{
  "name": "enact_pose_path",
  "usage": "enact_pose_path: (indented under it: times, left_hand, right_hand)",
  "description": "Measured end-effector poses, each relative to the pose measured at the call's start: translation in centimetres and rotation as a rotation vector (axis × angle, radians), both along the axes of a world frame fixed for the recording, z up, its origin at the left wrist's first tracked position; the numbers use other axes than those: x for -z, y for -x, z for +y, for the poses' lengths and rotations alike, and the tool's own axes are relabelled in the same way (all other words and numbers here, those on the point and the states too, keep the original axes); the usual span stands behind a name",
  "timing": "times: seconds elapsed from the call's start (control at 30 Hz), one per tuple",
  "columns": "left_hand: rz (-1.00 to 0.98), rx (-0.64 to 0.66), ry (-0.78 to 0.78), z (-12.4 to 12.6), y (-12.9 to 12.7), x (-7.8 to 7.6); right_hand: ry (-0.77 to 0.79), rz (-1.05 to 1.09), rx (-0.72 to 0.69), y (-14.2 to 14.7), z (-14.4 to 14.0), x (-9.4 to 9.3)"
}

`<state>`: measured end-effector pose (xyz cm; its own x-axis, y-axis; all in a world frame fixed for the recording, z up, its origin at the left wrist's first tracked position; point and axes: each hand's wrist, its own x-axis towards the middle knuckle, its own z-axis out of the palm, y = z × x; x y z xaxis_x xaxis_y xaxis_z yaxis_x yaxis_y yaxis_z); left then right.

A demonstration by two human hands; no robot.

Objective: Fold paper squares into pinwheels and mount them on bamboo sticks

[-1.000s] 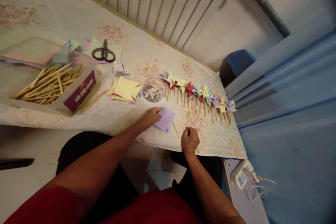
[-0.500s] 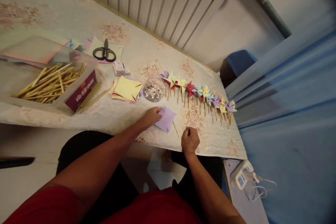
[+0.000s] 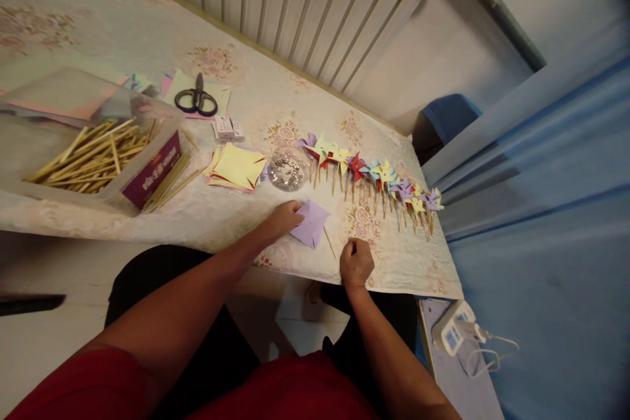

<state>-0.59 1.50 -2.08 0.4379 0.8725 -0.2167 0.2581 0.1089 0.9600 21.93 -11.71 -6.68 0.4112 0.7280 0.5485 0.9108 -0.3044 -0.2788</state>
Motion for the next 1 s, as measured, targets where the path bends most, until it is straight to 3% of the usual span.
enact_pose_path:
  times: [0.53,0.73,0.87,1.0]
  left_hand:
    - [0.021,0.001,0.002,0.0,0.1,-0.5]
    - [-0.071,-0.006,0.064,0.1,-0.1,-0.3]
    - [-0.181,0.01,0.142,0.2,-0.3,-0.5]
    - [-0.291,-0.005,0.213,0.2,-0.3,-0.9]
  right_hand:
    - [-0.005,-0.004,0.0,-0.1,0.0,0.1]
    - [-0.006,0.042,0.003,0.1,-0.1,-0.2]
    - [-0.028,0.229,0.035,0.4,0.4,-0.8]
    - [-0.092,0.597,0.002,1.0,1.6,-2.3]
